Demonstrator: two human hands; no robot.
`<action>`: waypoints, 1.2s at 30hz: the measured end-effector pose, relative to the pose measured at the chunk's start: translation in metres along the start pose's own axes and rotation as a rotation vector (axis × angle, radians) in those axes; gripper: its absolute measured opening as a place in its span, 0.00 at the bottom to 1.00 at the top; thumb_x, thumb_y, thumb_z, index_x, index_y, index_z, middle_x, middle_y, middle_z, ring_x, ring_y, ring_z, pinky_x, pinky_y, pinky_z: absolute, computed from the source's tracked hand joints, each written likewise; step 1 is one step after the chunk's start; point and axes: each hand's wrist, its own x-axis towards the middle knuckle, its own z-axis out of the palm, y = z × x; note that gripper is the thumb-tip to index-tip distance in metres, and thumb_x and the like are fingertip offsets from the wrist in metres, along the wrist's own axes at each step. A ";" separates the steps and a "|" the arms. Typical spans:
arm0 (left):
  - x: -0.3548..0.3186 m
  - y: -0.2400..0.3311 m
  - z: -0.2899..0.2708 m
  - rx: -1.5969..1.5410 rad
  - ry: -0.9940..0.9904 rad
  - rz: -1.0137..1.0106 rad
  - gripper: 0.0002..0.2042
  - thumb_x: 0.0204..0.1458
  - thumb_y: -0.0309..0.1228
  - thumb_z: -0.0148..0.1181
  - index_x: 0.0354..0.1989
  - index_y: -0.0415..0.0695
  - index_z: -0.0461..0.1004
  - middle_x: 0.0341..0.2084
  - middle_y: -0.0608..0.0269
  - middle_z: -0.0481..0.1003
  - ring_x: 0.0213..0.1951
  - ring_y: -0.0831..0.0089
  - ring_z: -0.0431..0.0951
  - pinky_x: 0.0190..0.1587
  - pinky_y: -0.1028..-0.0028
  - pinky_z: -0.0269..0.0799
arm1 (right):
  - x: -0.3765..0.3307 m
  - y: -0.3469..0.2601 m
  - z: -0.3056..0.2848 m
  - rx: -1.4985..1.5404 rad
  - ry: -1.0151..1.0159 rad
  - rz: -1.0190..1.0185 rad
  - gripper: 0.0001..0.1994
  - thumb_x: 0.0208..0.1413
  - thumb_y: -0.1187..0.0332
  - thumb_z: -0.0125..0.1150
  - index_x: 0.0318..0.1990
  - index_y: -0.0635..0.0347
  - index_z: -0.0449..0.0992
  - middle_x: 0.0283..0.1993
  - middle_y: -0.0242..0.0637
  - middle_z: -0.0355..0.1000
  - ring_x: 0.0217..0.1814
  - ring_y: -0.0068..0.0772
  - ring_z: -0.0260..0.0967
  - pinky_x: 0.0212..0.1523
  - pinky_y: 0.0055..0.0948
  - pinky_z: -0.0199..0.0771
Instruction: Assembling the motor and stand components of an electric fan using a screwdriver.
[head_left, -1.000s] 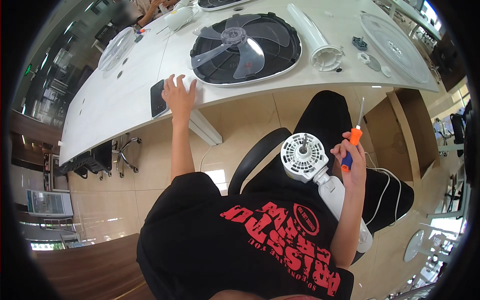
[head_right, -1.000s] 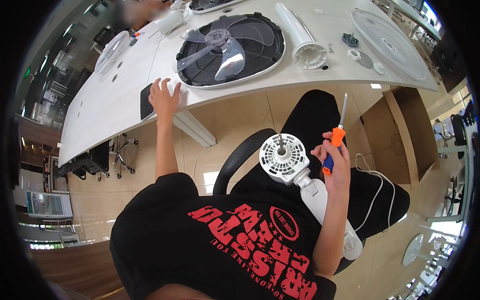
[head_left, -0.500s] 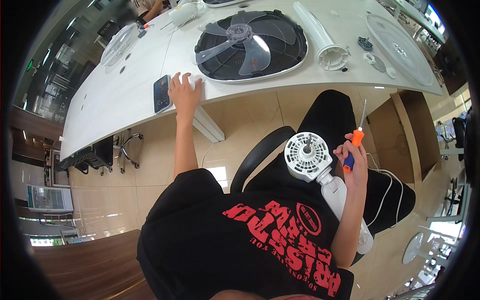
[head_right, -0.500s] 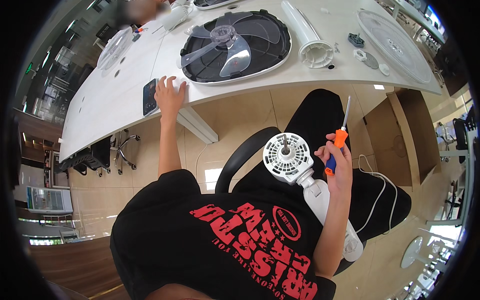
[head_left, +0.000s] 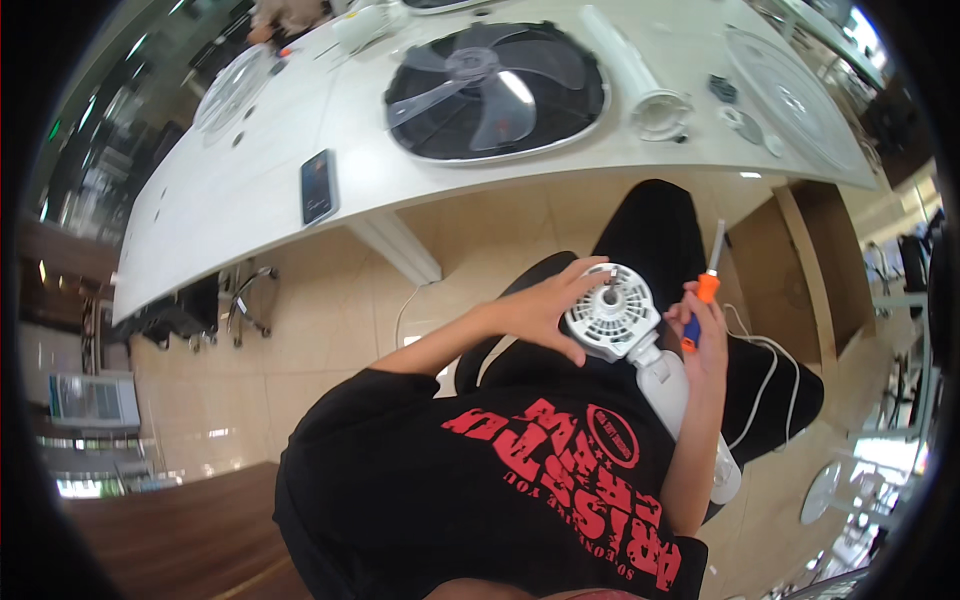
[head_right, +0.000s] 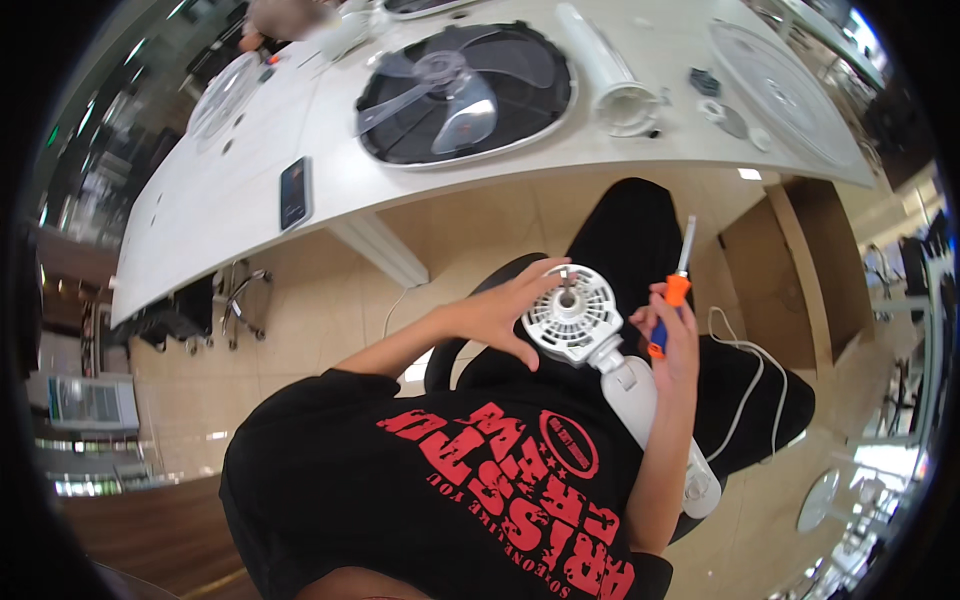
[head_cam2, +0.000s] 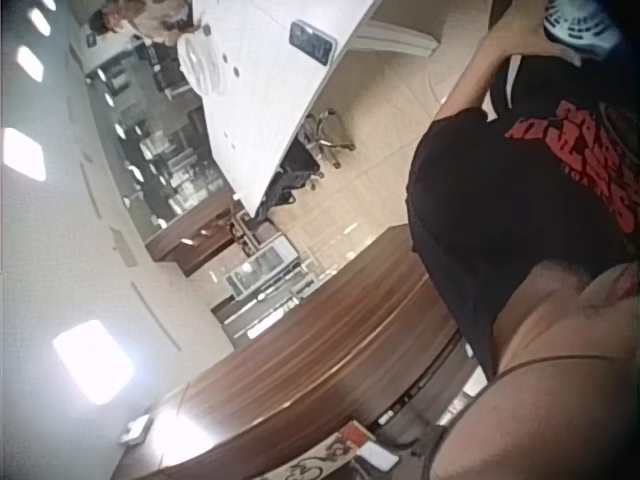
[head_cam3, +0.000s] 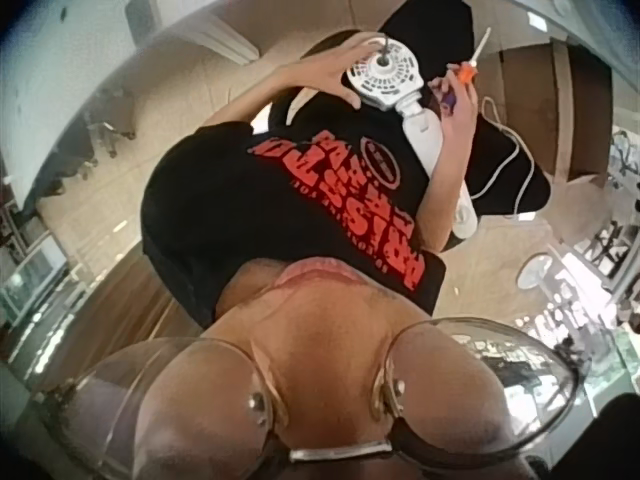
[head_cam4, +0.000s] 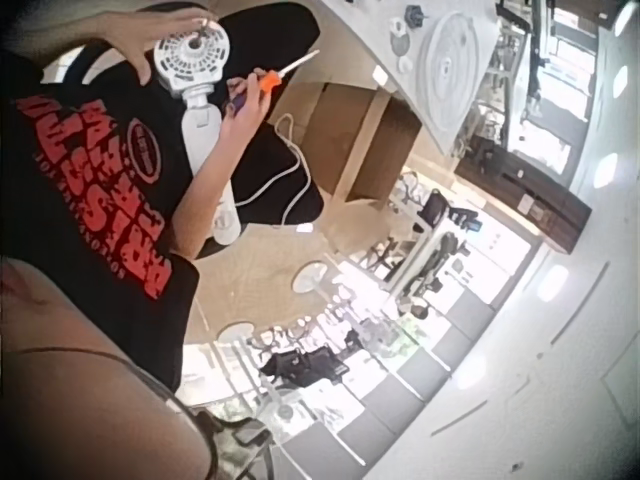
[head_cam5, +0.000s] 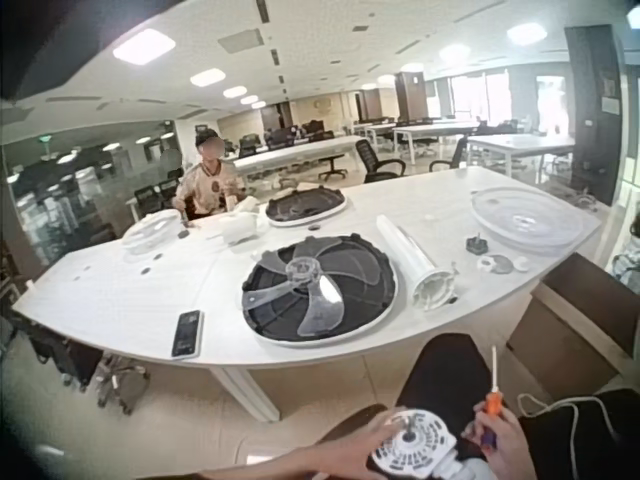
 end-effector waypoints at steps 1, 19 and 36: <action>0.007 -0.001 0.007 0.031 0.011 -0.006 0.60 0.37 0.60 0.80 0.75 0.41 0.54 0.72 0.44 0.54 0.74 0.49 0.55 0.75 0.55 0.50 | -0.003 -0.003 -0.006 0.008 -0.013 -0.007 0.13 0.65 0.69 0.63 0.54 0.62 0.74 0.27 0.30 0.71 0.34 0.27 0.76 0.42 0.28 0.77; -0.007 -0.004 0.037 -0.303 0.182 -0.091 0.57 0.36 0.26 0.75 0.77 0.36 0.45 0.72 0.47 0.54 0.73 0.56 0.56 0.75 0.59 0.51 | 0.011 0.023 -0.014 -0.031 -0.115 0.115 0.10 0.59 0.65 0.70 0.43 0.58 0.77 0.26 0.29 0.71 0.30 0.26 0.76 0.36 0.31 0.82; -0.012 -0.004 0.044 -0.329 0.362 -0.110 0.61 0.34 0.38 0.82 0.76 0.34 0.45 0.72 0.46 0.55 0.73 0.55 0.58 0.75 0.58 0.52 | 0.007 0.018 -0.007 -0.175 -0.130 0.175 0.14 0.59 0.59 0.71 0.43 0.57 0.79 0.28 0.30 0.73 0.32 0.22 0.70 0.35 0.23 0.63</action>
